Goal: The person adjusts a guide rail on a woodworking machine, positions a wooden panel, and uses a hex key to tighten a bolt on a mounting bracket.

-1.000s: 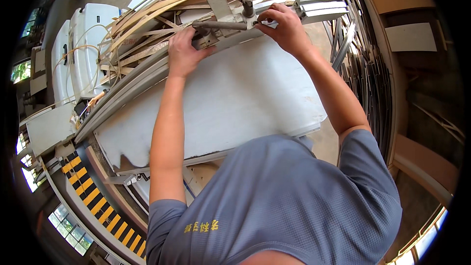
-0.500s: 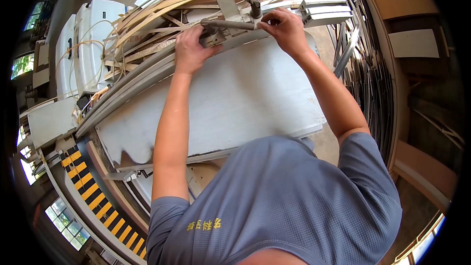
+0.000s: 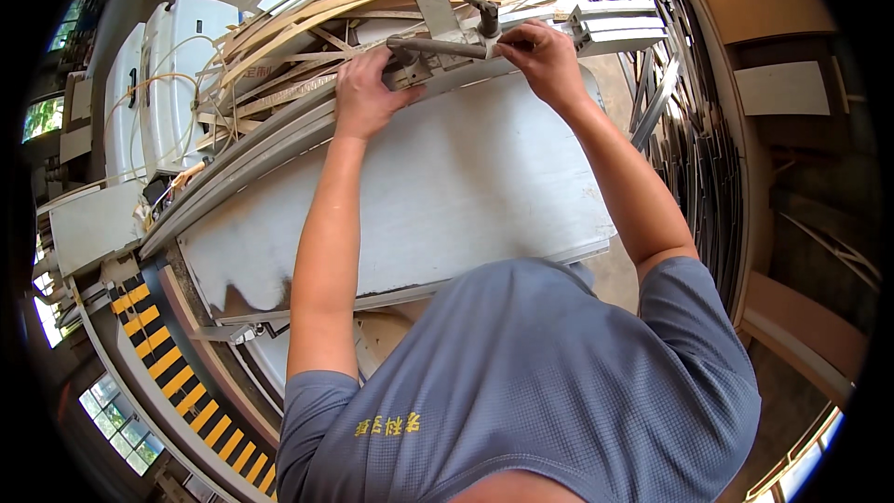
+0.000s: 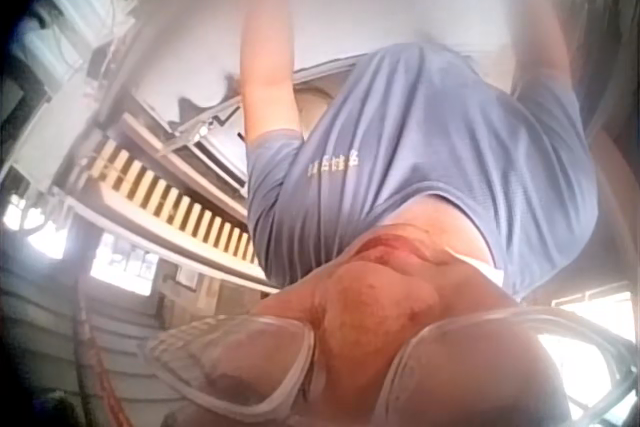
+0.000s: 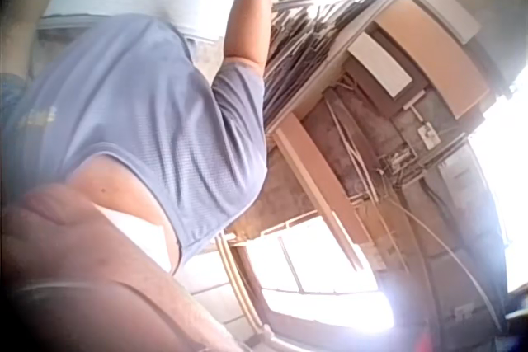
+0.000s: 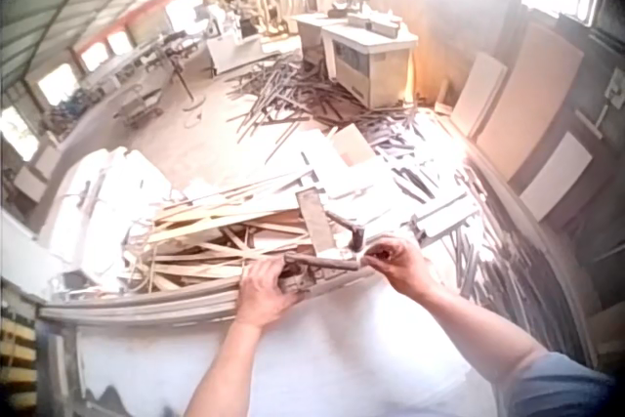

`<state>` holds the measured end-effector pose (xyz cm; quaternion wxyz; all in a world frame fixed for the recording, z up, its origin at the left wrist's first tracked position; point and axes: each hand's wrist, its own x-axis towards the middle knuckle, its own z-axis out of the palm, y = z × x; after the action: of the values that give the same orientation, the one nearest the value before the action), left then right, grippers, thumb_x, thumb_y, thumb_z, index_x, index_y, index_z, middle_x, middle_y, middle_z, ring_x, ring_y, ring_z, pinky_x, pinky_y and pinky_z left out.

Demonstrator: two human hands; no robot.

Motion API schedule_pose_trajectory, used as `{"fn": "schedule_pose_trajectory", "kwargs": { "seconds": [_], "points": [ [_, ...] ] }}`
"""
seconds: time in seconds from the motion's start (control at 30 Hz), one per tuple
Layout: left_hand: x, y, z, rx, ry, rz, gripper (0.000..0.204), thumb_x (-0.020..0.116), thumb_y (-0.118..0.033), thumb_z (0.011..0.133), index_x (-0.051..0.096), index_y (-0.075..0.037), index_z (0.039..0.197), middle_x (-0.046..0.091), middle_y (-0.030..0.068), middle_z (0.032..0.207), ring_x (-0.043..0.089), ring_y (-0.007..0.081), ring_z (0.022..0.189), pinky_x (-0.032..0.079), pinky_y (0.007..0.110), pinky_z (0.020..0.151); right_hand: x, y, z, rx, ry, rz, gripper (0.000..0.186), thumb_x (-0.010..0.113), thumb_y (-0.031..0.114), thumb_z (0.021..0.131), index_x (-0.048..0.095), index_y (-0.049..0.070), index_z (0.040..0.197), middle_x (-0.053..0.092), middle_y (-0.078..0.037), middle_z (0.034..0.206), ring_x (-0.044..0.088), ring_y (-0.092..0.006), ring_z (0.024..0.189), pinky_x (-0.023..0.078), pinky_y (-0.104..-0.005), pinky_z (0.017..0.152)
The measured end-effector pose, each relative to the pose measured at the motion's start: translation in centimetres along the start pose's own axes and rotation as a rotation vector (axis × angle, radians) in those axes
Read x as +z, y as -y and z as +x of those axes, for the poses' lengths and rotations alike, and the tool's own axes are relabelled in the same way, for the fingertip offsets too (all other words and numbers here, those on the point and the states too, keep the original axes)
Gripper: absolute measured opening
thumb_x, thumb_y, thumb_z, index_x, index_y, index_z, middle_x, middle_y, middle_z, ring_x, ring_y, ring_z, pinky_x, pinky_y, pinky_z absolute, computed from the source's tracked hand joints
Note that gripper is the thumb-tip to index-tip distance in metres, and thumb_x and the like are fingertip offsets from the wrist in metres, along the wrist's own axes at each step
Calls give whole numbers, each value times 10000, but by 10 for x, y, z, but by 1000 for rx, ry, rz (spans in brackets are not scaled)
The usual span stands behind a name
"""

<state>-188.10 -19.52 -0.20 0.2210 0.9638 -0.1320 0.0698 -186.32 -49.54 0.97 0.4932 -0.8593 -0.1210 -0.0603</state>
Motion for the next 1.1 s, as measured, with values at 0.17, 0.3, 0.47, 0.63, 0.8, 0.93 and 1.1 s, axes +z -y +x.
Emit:
{"fn": "schedule_pose_trajectory", "kwargs": {
  "seconds": [0.17, 0.3, 0.47, 0.63, 0.8, 0.93, 1.1],
  "points": [
    [0, -3, 0, -6, 0, -2, 797, 887, -493, 670, 654, -64, 1300, 680, 91, 1270, 589, 272, 1219, 373, 434, 1101, 1, -4, -1, 31, 7, 7, 114, 781, 89, 890, 747, -7, 941, 692, -55, 852, 640, -126, 763, 509, -278, 695],
    [4, -1, 0, 83, -152, 0, 643, 903, -426, 645, 680, -101, 1153, 711, 80, 1138, 632, 304, 1102, 435, 446, 989, 5, -5, -3, 7, -28, 11, 140, 788, 119, 879, 749, 5, 952, 698, -65, 866, 661, -156, 767, 523, -290, 705],
    [3, -2, 1, 97, -144, 7, 624, 900, -426, 652, 678, -93, 1132, 710, 89, 1104, 632, 313, 1079, 438, 448, 974, -5, -10, -5, -48, 15, 57, 226, 808, 122, 845, 745, 61, 1054, 702, -71, 994, 686, -204, 869, 547, -315, 777],
    [-1, -3, -1, 93, -137, -16, 582, 890, -420, 671, 681, -77, 1093, 704, 109, 1090, 634, 327, 1069, 440, 448, 973, -33, -7, 6, -232, 78, -247, 660, 866, 126, 740, 607, 117, 1346, 586, -101, 1346, 530, -313, 1280, 456, -410, 1074],
    [-3, 5, 1, 64, -30, -23, 759, 900, -452, 639, 667, -59, 1245, 693, 100, 1229, 614, 284, 1157, 408, 447, 1041, -24, -5, 38, -294, 301, -390, 1016, 917, 247, 658, 420, 98, 1531, 477, -181, 1525, 376, -330, 1469, 351, -437, 1198],
    [-5, 4, 6, 6, 48, -77, 723, 909, -418, 632, 691, -34, 1204, 689, 131, 1234, 608, 316, 1160, 404, 445, 1048, -20, -4, 59, -275, 399, -352, 894, 917, 143, 635, 541, 105, 1444, 508, -176, 1486, 439, -346, 1411, 396, -422, 1184],
    [9, -19, 21, 35, 43, -109, 722, 921, -378, 629, 701, -20, 1216, 674, 151, 1266, 571, 339, 1215, 410, 461, 1050, -47, -14, 68, -305, 494, -351, 824, 927, 133, 577, 631, 71, 1343, 549, -184, 1424, 525, -358, 1315, 452, -413, 1136]
  ]
}}
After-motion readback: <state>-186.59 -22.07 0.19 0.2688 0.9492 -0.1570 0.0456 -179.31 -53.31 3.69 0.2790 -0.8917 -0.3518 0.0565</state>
